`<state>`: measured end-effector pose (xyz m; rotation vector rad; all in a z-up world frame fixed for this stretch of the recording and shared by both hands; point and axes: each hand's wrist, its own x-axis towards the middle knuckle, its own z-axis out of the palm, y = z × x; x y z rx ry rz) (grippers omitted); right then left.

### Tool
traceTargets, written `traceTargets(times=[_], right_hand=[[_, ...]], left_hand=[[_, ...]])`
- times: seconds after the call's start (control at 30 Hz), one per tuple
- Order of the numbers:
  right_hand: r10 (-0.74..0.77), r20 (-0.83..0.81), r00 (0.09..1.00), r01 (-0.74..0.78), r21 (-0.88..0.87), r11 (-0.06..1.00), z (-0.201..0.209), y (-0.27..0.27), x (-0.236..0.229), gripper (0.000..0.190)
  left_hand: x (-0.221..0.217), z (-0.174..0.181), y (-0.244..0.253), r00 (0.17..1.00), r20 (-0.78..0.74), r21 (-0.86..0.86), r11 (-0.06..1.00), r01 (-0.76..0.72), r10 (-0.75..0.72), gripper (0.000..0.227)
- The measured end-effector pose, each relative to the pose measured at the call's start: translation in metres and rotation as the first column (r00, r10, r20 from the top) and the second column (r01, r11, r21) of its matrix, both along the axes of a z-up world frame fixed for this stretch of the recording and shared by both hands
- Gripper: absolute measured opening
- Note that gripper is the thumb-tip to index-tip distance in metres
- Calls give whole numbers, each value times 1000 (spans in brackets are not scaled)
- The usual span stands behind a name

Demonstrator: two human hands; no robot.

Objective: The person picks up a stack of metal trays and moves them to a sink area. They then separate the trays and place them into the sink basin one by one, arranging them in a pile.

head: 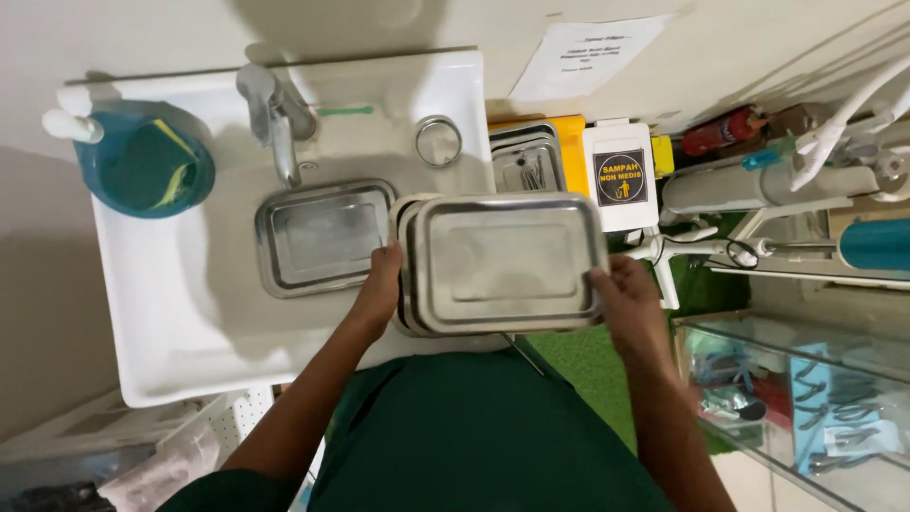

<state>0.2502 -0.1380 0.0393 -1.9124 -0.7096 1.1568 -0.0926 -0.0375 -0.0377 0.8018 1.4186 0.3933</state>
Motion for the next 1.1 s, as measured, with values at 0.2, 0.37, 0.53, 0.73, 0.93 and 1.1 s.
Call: traceTargets(times=[0.2,0.37,0.53,0.73,0.93,1.1], right_hand=[[-69,-89,994,86,201,976,20,25,45,18],[66,-74,995,-22,486,874,61,64,38,12],[313,65,947,-306,-103,946,149,102,-73,23],[589,-218,778,-608,-25,793,43,133,-154,39],[703,272,657,-693,-149,706,-54,174,-246,40],[747,343,570,-753,-148,642,-145,218,-273,36]], left_hand=[[2,-3,-6,1000,-26,115,993,8,-5,75],[3,2,-10,1000,-14,146,989,11,-9,69],[-2,-15,-21,991,-38,320,938,135,-129,82],[4,-13,-36,990,-100,383,914,132,-101,62],[6,-3,-39,996,-83,516,853,82,-45,56],[4,10,-40,1000,-9,571,821,-16,26,74]])
